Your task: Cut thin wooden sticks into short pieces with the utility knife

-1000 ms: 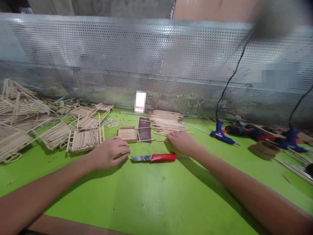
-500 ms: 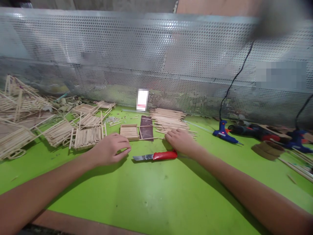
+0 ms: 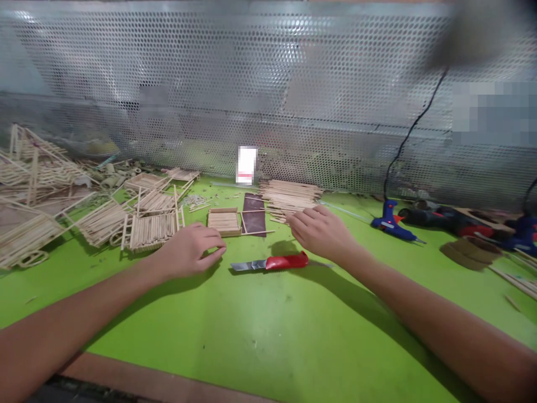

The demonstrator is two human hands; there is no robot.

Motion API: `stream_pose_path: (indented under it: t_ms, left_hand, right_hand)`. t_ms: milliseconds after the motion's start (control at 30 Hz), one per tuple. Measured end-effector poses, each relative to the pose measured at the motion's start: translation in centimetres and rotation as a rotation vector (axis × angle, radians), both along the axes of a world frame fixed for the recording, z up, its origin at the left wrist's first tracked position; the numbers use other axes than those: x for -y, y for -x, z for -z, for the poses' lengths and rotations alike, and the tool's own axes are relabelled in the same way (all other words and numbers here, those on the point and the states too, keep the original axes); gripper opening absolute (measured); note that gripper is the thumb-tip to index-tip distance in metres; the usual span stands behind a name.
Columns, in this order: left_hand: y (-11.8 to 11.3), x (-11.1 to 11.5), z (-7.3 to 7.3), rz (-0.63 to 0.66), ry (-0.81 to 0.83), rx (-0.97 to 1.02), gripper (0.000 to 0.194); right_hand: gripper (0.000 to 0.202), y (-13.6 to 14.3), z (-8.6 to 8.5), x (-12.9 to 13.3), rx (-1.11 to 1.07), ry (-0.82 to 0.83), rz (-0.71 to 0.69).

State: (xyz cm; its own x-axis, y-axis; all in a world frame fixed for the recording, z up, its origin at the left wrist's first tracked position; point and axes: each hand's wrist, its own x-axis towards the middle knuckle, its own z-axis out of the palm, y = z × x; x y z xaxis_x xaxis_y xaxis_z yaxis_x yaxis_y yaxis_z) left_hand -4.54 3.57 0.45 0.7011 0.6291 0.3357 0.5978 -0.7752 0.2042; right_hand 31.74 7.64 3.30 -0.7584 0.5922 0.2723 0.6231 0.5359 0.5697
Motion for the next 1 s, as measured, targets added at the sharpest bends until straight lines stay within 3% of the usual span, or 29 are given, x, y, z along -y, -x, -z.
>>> stream_pose_path:
  t_ms: [200, 367, 533, 700, 867, 1000]
  left_hand:
    - [-0.1, 0.0, -0.2, -0.005, 0.021, -0.010, 0.032]
    - [-0.3, 0.3, -0.5, 0.030, 0.048, -0.038, 0.029]
    - [-0.4, 0.4, -0.5, 0.040, 0.054, -0.051, 0.027]
    - [-0.5, 0.4, -0.5, 0.029, 0.082, -0.059, 0.027]
    - [-0.5, 0.5, -0.5, 0.027, 0.096, -0.091, 0.028]
    - [-0.5, 0.6, -0.7, 0.004, 0.122, -0.109, 0.030]
  right_hand:
    - [0.022, 3.4, -0.1, 4.4, -0.138, 0.010, -0.497]
    - [0.018, 5.5, 0.6, 6.8, -0.167, 0.103, -0.652]
    - [0.011, 5.8, 0.8, 7.2, -0.186, 0.146, -0.711]
    - [0.026, 5.7, 0.9, 7.0, -0.167, 0.157, -0.729]
    - [0.017, 4.7, 1.7, 5.1, -0.189, 0.237, -0.582]
    - [0.024, 4.2, 2.2, 4.2, -0.211, 0.307, -0.490]
